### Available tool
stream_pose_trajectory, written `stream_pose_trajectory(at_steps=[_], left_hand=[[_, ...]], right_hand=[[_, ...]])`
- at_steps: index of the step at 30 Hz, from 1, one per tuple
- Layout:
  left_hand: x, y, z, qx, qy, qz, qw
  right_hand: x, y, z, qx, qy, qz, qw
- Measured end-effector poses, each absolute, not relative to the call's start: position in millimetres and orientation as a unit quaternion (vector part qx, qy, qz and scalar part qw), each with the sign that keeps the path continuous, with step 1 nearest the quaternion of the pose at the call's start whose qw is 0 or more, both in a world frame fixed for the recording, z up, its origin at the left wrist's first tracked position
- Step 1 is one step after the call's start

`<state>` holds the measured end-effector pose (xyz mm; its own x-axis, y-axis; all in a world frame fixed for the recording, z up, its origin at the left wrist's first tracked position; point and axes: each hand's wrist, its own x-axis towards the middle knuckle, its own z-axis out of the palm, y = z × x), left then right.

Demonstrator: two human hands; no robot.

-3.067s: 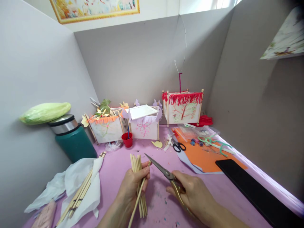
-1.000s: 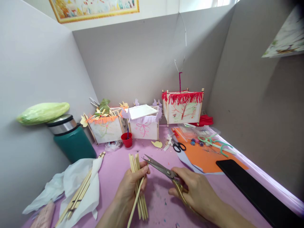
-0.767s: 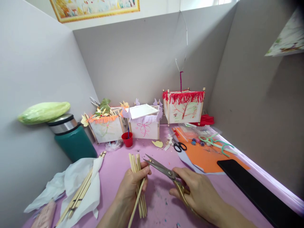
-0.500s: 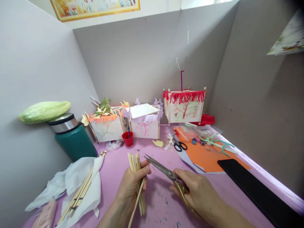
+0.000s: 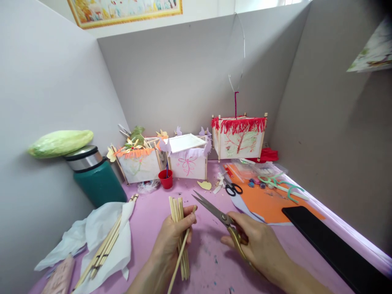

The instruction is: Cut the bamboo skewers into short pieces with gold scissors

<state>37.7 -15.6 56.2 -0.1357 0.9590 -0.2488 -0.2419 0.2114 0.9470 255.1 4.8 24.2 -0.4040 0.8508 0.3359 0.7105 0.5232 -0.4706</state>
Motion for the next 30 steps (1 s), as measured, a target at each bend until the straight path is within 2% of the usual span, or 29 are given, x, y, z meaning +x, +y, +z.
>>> stream_pose_trajectory(at_steps=[9, 30], left_hand=[[41.0, -17.5, 54.3, 0.353, 0.517, 0.538, 0.564], [44.2, -19.0, 55.5, 0.381, 0.515, 0.525, 0.56]], right_hand=[[251.7, 3.7, 17.1, -0.453, -0.849, 0.063, 0.266], [238.4, -10.4, 25.5, -0.467, -0.836, 0.137, 0.254]])
